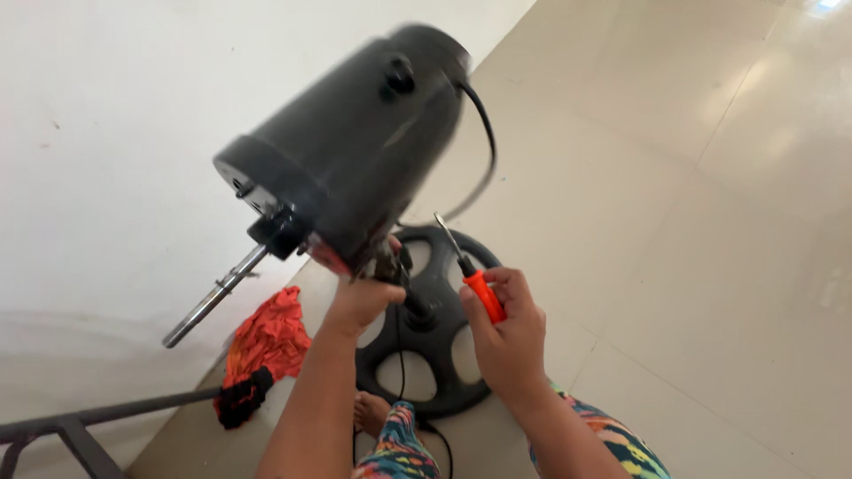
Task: The person uses a screwdriver to loosen and remove screws from the back of a standing fan motor. They detach the motor housing, rotate it, and continue unscrewing components while holding the motor steady.
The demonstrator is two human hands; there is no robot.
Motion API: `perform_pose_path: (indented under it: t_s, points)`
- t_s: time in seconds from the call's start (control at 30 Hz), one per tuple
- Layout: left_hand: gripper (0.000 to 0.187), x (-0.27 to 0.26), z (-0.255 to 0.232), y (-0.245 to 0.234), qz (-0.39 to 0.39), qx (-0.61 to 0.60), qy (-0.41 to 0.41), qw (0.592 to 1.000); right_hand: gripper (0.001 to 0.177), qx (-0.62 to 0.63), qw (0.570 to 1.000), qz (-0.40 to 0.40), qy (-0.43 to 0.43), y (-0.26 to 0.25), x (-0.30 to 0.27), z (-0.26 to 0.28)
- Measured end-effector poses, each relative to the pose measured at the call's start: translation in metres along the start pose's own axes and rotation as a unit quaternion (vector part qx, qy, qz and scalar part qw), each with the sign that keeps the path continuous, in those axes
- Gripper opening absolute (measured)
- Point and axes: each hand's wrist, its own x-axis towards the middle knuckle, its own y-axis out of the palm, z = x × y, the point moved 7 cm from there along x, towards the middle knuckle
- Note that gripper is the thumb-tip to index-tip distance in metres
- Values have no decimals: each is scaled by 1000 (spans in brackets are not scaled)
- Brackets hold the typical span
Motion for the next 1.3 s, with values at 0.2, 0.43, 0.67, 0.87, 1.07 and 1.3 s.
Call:
perform_pose_path:
  t_s: [0.2,0.43,0.67,0.87,1.07,1.3]
  points:
    - [61,11,-13,5,145,33,122,981,21,1,998,-41,-43,-2,-3,-4]
    - [69,31,6,34,152,89,45,983,21,17,994,-47,-99,-2,-6,1]
    - [63,-23,20,36,-131,27,-8,991,19,-5,998,-43,-53,-16,-2,-8]
    - [66,-28,12,53,-202,-53,65,976,19,5,996,-53,-74,-28,9,-18]
    - [26,-7,19,53,-253,-65,73,963,19,6,997,-24,-75,-22,6,-27]
    - [33,11,31,41,-205,-116,26,972,19,14,992,-72,-106,-38,7,-19]
